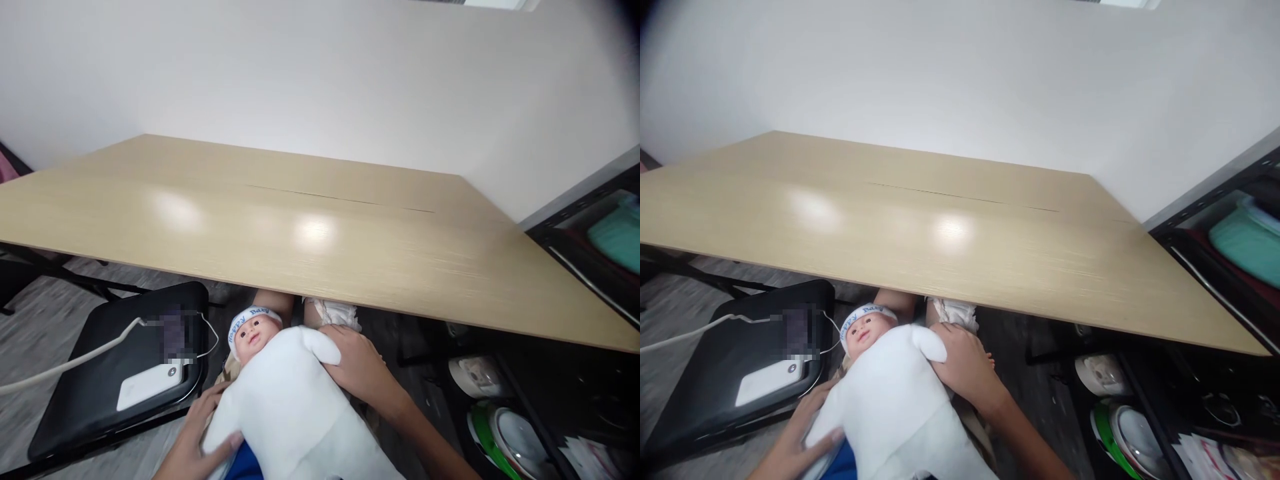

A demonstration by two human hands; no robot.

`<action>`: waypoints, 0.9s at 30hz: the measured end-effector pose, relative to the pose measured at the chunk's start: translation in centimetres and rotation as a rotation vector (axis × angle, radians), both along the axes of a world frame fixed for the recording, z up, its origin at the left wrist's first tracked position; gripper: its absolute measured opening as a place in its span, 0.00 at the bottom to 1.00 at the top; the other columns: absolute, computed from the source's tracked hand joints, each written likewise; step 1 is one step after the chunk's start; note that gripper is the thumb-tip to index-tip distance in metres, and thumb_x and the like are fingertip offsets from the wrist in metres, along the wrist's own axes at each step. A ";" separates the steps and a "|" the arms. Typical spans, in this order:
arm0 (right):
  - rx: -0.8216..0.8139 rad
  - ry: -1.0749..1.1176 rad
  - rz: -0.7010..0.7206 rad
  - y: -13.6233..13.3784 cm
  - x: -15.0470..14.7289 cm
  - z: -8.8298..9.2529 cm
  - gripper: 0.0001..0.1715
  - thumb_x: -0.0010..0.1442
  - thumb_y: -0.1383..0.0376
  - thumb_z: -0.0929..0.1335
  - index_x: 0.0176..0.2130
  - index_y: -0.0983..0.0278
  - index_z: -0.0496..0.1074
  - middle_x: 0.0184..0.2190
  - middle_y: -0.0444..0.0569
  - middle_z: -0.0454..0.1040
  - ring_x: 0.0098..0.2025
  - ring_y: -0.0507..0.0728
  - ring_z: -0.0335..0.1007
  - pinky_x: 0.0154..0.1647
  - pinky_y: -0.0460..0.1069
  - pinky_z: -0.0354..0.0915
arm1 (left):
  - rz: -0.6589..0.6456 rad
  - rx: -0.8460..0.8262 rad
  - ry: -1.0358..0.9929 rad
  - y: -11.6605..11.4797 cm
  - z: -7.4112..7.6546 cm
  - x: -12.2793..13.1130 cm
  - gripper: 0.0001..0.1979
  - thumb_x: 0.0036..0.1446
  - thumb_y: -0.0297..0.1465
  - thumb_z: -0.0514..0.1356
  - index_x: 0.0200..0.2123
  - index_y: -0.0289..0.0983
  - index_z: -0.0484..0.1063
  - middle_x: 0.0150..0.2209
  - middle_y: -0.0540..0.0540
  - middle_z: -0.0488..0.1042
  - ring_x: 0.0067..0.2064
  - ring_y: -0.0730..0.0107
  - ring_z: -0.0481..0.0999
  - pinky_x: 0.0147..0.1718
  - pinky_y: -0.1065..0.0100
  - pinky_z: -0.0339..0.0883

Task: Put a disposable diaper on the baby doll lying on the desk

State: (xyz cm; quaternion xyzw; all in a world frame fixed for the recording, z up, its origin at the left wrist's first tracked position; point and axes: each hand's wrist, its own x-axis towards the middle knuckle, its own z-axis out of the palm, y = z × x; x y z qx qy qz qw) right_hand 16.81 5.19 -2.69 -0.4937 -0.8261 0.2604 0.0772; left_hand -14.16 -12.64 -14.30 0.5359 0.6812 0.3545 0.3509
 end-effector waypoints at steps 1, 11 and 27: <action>-0.024 0.006 -0.023 0.0 -0.1 0.4 0.05 0.67 0.66 0.68 0.42 0.59 0.76 0.41 0.48 0.83 0.43 0.61 0.79 0.40 0.51 0.64 | -0.055 -0.007 -0.019 -0.1 0.0 0.1 0.32 0.57 0.56 0.71 0.57 0.44 0.78 0.61 0.39 0.81 0.63 0.36 0.80 0.63 0.39 0.77; 0.080 0.217 -0.062 -2.3 5.3 10.8 0.20 0.62 0.63 0.72 0.52 0.47 0.79 0.48 0.41 0.87 0.45 0.66 0.85 0.43 0.56 0.75 | -0.310 -0.058 -0.062 2.3 10.7 -1.7 0.29 0.53 0.36 0.70 0.59 0.50 0.73 0.39 0.49 0.84 0.40 0.50 0.86 0.36 0.63 0.82; 0.422 -0.006 -0.479 10.2 8.6 9.4 0.25 0.63 0.44 0.72 0.49 0.56 0.83 0.44 0.54 0.88 0.45 0.74 0.84 0.37 0.56 0.67 | -0.636 0.274 0.319 31.4 20.4 -0.7 0.29 0.52 0.43 0.70 0.54 0.40 0.72 0.45 0.46 0.82 0.44 0.54 0.80 0.39 0.63 0.69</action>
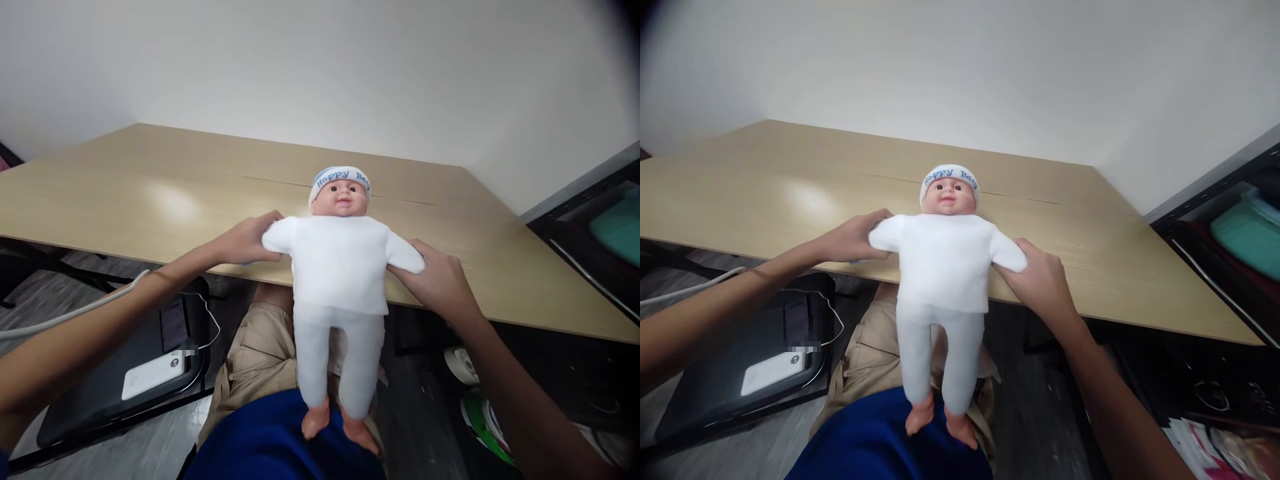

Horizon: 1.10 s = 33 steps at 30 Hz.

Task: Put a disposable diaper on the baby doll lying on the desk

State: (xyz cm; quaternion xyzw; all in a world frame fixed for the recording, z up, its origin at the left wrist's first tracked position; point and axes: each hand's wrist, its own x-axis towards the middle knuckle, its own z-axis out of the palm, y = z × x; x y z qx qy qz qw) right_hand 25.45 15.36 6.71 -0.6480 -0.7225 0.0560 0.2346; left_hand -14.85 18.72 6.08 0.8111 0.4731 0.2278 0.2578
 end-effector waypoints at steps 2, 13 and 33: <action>-0.007 -0.018 -0.015 1.7 0.2 -1.1 0.25 0.63 0.45 0.72 0.51 0.56 0.83 0.46 0.55 0.88 0.47 0.75 0.83 0.39 0.57 0.67 | 0.017 0.012 0.046 2.0 -1.0 0.3 0.30 0.50 0.45 0.70 0.55 0.39 0.73 0.45 0.45 0.83 0.43 0.53 0.81 0.38 0.63 0.68; -0.071 -0.070 -0.012 4.3 0.8 -5.1 0.27 0.66 0.41 0.70 0.51 0.58 0.80 0.48 0.57 0.86 0.50 0.75 0.82 0.44 0.58 0.68 | 0.094 0.072 0.317 4.6 -3.3 -1.7 0.35 0.58 0.66 0.64 0.49 0.40 0.74 0.42 0.40 0.83 0.40 0.48 0.81 0.37 0.60 0.65; 0.100 -0.099 0.073 10.0 1.7 -8.4 0.34 0.70 0.35 0.66 0.50 0.60 0.75 0.46 0.62 0.82 0.49 0.74 0.77 0.47 0.61 0.69 | 0.083 0.308 0.203 10.4 -8.2 -4.2 0.36 0.69 0.65 0.55 0.57 0.37 0.71 0.52 0.33 0.79 0.53 0.41 0.76 0.53 0.50 0.70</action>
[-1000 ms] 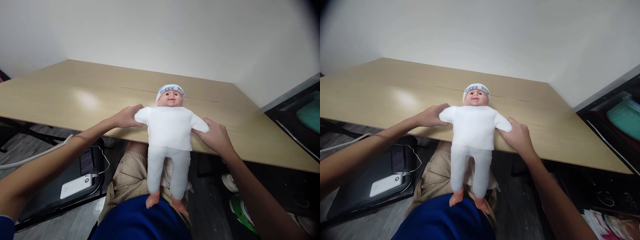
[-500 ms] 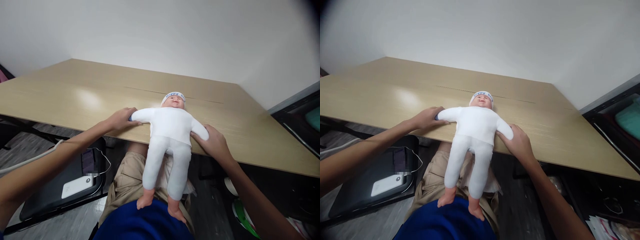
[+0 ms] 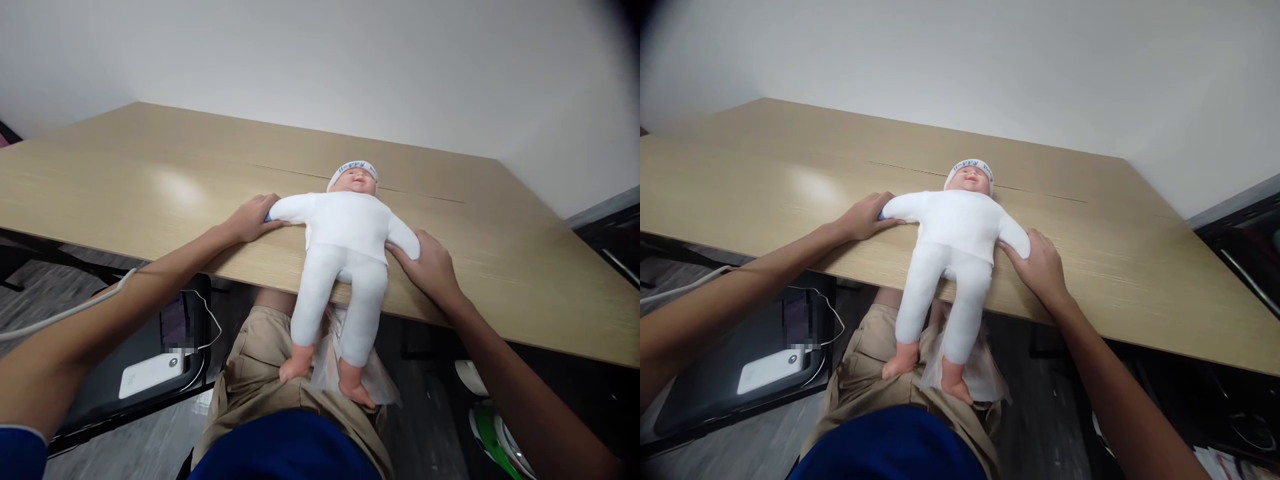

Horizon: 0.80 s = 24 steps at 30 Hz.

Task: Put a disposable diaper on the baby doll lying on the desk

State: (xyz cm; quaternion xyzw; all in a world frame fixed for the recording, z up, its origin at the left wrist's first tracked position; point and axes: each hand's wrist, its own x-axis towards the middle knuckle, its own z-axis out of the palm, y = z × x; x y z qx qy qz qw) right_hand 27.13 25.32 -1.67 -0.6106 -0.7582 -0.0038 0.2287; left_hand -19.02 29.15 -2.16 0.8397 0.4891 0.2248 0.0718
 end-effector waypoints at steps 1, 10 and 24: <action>0.015 -0.009 -0.007 0.9 -0.1 -0.2 0.33 0.70 0.36 0.66 0.50 0.61 0.76 0.46 0.62 0.82 0.49 0.74 0.77 0.46 0.60 0.68 | -0.006 0.005 -0.001 1.0 -0.1 -0.1 0.37 0.68 0.65 0.55 0.57 0.37 0.71 0.52 0.32 0.79 0.54 0.41 0.76 0.53 0.50 0.69; 0.016 -0.002 0.010 8.3 -1.5 -0.1 0.38 0.73 0.38 0.67 0.60 0.67 0.77 0.52 0.69 0.82 0.49 0.70 0.74 0.46 0.58 0.60 | 0.050 0.023 -0.014 7.8 -0.6 -0.9 0.37 0.68 0.63 0.58 0.59 0.35 0.71 0.54 0.31 0.79 0.55 0.40 0.75 0.53 0.50 0.69; 0.098 -0.029 0.063 18.1 -1.8 -0.9 0.32 0.72 0.40 0.67 0.52 0.63 0.78 0.49 0.64 0.82 0.51 0.74 0.75 0.50 0.61 0.66 | 0.083 0.047 -0.072 15.1 -0.9 -1.3 0.40 0.66 0.65 0.58 0.64 0.38 0.75 0.59 0.34 0.80 0.59 0.39 0.75 0.59 0.49 0.65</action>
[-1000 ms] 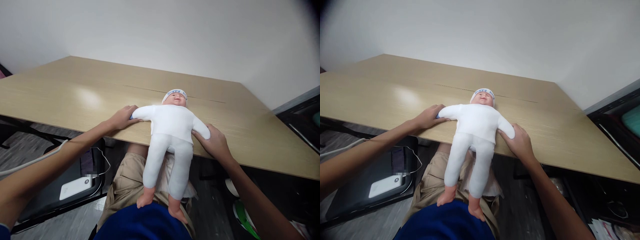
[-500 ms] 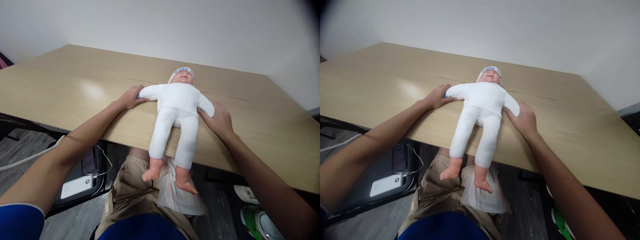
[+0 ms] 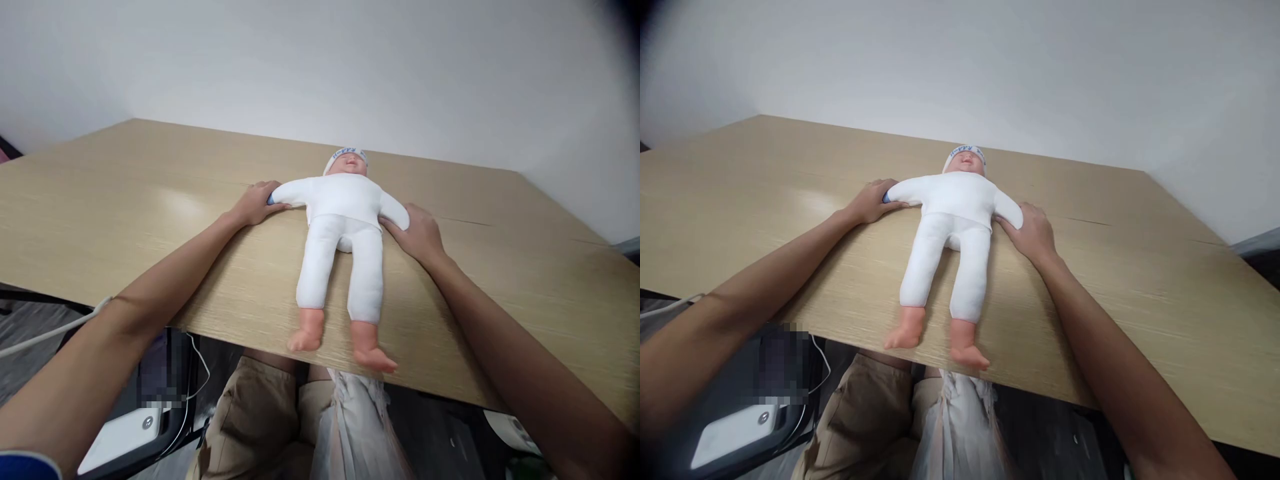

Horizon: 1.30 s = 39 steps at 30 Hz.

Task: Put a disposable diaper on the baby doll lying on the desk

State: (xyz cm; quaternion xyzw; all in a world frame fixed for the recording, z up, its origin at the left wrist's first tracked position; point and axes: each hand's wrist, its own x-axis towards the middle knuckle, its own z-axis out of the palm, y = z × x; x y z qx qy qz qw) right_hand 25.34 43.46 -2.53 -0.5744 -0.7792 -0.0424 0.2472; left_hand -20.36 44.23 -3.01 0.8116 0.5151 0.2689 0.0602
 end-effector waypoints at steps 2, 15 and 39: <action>0.034 -0.022 -0.022 1.2 -0.2 -0.2 0.32 0.71 0.40 0.67 0.52 0.64 0.79 0.50 0.65 0.82 0.52 0.76 0.74 0.54 0.64 0.66 | 0.053 0.027 0.014 0.9 -0.2 0.2 0.41 0.66 0.65 0.58 0.66 0.41 0.76 0.60 0.34 0.80 0.61 0.36 0.73 0.62 0.46 0.62; 0.060 0.017 -0.144 7.7 -1.9 -0.5 0.36 0.70 0.39 0.67 0.58 0.63 0.78 0.51 0.67 0.81 0.54 0.79 0.72 0.55 0.67 0.65 | 0.336 0.127 0.003 6.9 -1.1 1.4 0.45 0.65 0.69 0.53 0.70 0.44 0.75 0.58 0.29 0.77 0.60 0.31 0.68 0.62 0.40 0.56; 0.089 0.196 -0.147 9.6 7.4 -2.1 0.26 0.75 0.53 0.58 0.53 0.64 0.77 0.53 0.65 0.80 0.54 0.69 0.74 0.60 0.64 0.68 | 0.427 -0.056 -0.503 6.4 -0.8 -2.0 0.23 0.65 0.51 0.62 0.48 0.38 0.81 0.52 0.38 0.85 0.54 0.48 0.80 0.56 0.53 0.72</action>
